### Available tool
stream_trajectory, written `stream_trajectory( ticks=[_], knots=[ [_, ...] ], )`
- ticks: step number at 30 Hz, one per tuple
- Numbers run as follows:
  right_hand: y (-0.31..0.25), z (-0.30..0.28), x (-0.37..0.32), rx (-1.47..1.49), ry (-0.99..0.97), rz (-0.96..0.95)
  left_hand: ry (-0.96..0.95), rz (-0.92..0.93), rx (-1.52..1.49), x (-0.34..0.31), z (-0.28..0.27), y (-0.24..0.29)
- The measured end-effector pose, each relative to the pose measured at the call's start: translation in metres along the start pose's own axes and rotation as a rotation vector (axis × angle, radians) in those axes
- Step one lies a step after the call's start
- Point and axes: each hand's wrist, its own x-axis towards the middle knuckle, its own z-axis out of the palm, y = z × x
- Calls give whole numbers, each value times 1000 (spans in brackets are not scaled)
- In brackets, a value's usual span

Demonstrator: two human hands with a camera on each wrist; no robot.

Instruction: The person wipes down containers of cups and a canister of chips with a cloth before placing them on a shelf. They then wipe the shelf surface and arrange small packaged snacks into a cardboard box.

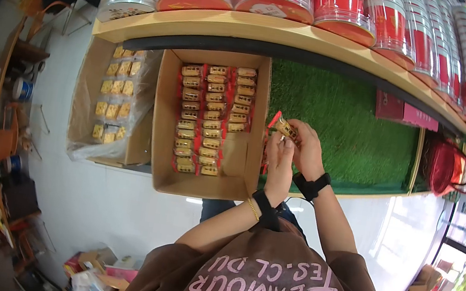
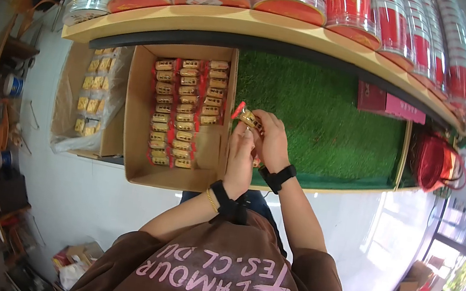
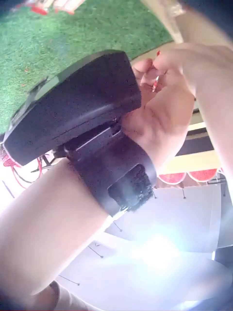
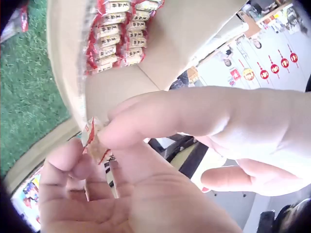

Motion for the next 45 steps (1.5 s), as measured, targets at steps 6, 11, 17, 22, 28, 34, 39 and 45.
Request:
stream_trajectory(
  ticks=[6, 11, 17, 22, 28, 34, 39, 45],
  knots=[
    [107, 28, 20, -171, -129, -48, 200, -297, -50, 43, 0, -88],
    [157, 69, 34, -281, -283, -49, 403, -407, -164, 62, -19, -109],
    [158, 84, 39, -298, -382, -11, 401, -352, -126, 40, -16, -99],
    [141, 62, 47, -296, -295, -25, 223, -266, -226, 1, -6, -23],
    [24, 7, 40, 347, -250, 175, 300, -179, -503, -12, -68, 75],
    [-59, 73, 25, 968, -242, 553, 295, -291, -260, 35, -137, 84],
    [22, 188, 61, 659, -479, 955, 329, -598, -73, 87, -169, 36],
    [-16, 173, 73, -102, -594, 684, 334, -785, -160, 111, -175, 0]
  ],
)
